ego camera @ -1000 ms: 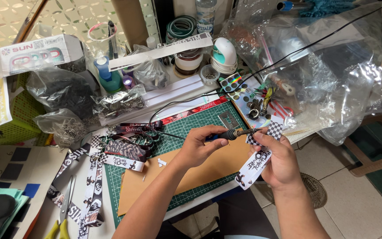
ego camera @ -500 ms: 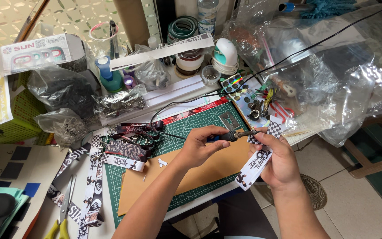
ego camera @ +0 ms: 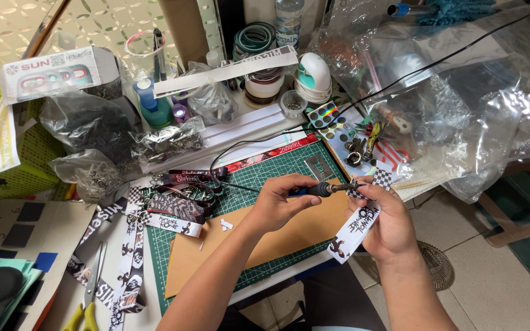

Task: The person assembles a fabric keychain by folding a printed ribbon, cutting it with scissors, and sealing the ends with a soldering iron. They attach a metal keyring to the folded ribbon and secure it by heating the fabric around the ring.

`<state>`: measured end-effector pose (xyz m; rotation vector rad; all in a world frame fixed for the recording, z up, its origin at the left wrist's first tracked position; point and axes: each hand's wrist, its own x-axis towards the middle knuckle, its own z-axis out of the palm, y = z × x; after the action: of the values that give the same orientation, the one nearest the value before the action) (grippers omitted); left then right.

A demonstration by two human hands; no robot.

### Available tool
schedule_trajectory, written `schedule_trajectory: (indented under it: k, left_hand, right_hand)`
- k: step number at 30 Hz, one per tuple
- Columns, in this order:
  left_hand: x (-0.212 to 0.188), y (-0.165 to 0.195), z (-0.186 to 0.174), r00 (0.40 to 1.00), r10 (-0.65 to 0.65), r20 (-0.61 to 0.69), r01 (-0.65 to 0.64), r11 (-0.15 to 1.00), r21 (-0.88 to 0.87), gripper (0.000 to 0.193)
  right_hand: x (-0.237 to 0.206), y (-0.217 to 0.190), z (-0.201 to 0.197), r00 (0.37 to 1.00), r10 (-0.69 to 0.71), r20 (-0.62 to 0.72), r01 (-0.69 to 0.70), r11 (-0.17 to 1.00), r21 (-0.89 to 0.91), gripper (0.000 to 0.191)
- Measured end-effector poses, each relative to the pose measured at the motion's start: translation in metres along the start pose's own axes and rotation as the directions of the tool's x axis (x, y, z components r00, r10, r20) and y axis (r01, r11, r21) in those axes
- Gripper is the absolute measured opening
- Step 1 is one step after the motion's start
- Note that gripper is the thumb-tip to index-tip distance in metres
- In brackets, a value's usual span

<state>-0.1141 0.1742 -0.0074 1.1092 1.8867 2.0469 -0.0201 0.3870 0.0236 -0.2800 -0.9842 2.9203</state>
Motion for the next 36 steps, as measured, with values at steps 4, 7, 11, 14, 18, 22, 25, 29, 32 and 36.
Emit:
schedule_trajectory:
  k: [4, 7, 11, 14, 18, 22, 25, 29, 32, 36]
  left_hand:
    - [0.000, -0.001, 0.000, 1.000, 0.010, 0.005, -0.010, 1.000, -0.021, 0.030]
    - [0.000, -0.002, 0.001, 1.000, 0.003, 0.003, -0.003, 1.000, -0.016, 0.030]
    - [0.000, -0.003, 0.002, 1.000, -0.002, 0.000, 0.002, 1.000, -0.004, 0.031]
    - [0.000, -0.004, 0.002, 1.000, 0.001, 0.005, -0.001, 1.000, -0.016, 0.031]
    - [-0.001, -0.005, 0.003, 1.000, -0.010, 0.002, 0.010, 1.000, -0.027, 0.031]
    - [-0.001, -0.004, 0.002, 1.000, -0.012, 0.002, 0.012, 0.999, -0.044, 0.030]
    - [-0.001, -0.004, 0.002, 1.000, -0.021, 0.002, 0.021, 0.998, -0.051, 0.030]
    - [-0.002, -0.003, 0.003, 1.000, -0.023, 0.001, 0.023, 0.999, -0.023, 0.031]
    - [-0.002, -0.003, 0.003, 1.000, -0.030, -0.011, 0.029, 0.999, -0.034, 0.031]
    - [-0.004, -0.007, 0.001, 0.999, -0.051, 0.014, 0.052, 0.995, -0.089, 0.029]
  right_hand:
    - [0.000, 0.001, -0.001, 1.000, -0.009, -0.001, 0.009, 1.000, 0.017, 0.016]
    - [0.001, 0.000, -0.001, 1.000, 0.007, 0.000, -0.007, 0.999, 0.035, 0.015]
    - [0.001, 0.000, -0.002, 1.000, 0.023, 0.007, -0.023, 0.998, 0.064, 0.012]
    - [0.001, -0.001, -0.001, 1.000, 0.013, -0.010, -0.012, 0.999, 0.051, 0.011]
    - [0.000, 0.000, 0.002, 1.000, -0.007, 0.025, 0.006, 0.999, 0.041, 0.009]
    - [0.000, 0.000, 0.005, 0.999, -0.024, 0.036, 0.022, 0.999, 0.039, 0.006]
    - [0.001, 0.000, 0.005, 0.999, -0.023, 0.036, 0.021, 0.999, 0.038, 0.006]
    - [0.000, 0.000, 0.006, 0.999, -0.025, 0.020, 0.025, 0.999, 0.036, 0.006]
    - [0.000, 0.000, 0.008, 1.000, -0.031, 0.002, 0.031, 0.999, 0.032, 0.007]
    - [0.001, 0.002, 0.011, 0.994, -0.088, -0.072, 0.086, 0.996, -0.023, 0.008]
